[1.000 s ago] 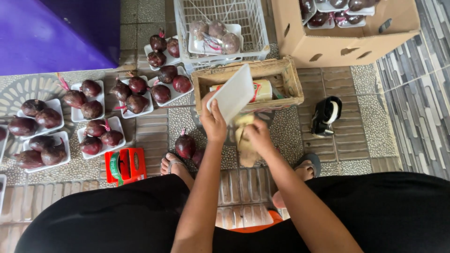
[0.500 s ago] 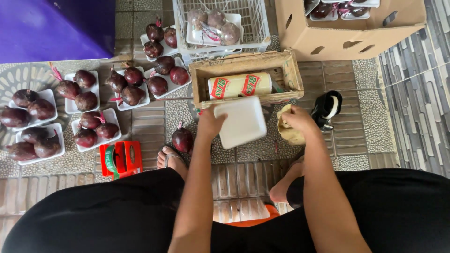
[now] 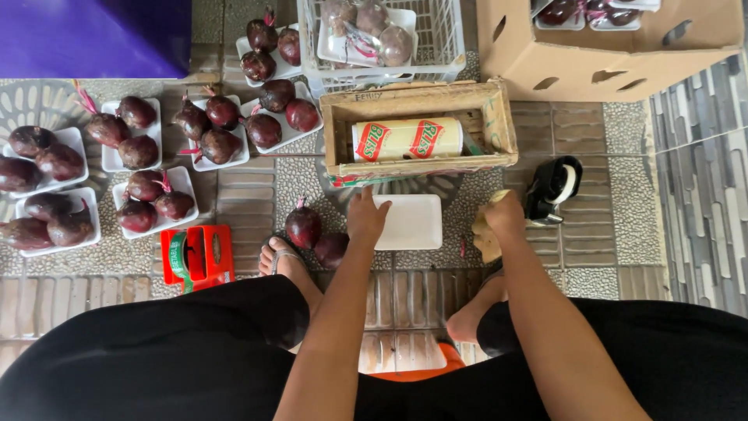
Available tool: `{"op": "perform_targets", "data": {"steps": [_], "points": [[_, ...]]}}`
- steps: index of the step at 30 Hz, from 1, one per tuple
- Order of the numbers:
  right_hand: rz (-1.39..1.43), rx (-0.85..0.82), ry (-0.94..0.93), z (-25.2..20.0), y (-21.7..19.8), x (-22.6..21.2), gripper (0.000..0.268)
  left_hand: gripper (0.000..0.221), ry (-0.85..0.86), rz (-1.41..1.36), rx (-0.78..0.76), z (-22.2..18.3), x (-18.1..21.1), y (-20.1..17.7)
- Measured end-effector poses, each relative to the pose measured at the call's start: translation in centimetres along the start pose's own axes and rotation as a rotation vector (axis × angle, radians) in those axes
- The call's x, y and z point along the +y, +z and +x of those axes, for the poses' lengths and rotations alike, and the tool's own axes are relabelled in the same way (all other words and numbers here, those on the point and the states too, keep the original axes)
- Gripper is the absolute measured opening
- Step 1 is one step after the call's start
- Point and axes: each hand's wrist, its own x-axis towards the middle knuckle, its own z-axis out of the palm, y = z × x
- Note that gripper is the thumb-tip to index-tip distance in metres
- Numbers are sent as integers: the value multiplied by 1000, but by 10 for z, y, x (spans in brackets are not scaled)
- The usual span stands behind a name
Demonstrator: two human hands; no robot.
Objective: The person wipes two dark purple fruits with a cloth, places them into a white styrofoam tray, and then wraps the tray with plastic film. The person seals the wrapped tray and places it into a cardboard box.
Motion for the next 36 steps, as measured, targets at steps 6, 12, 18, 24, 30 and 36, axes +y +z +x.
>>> {"op": "perform_targets", "data": {"steps": [6, 12, 18, 24, 30, 36], "points": [[-219, -143, 176, 23, -10, -21, 68, 73, -242, 423, -45, -47, -14, -28], [-20, -35, 176, 68, 1, -1, 58, 59, -248, 667, -44, -48, -63, 6], [72, 56, -28, 65, 18, 4, 35, 71, -147, 722, -119, -39, -50, 9], [113, 0, -34, 74, 73, 26, 22, 101, 152, 344, -349, -33, 72, 36], [198, -62, -57, 29, 51, -1, 21, 109, 161, 475, -340, 0, 88, 92], [322, -246, 2, 41, 71, 9, 28, 113, 57, 313, -336, -31, 115, 7]]}}
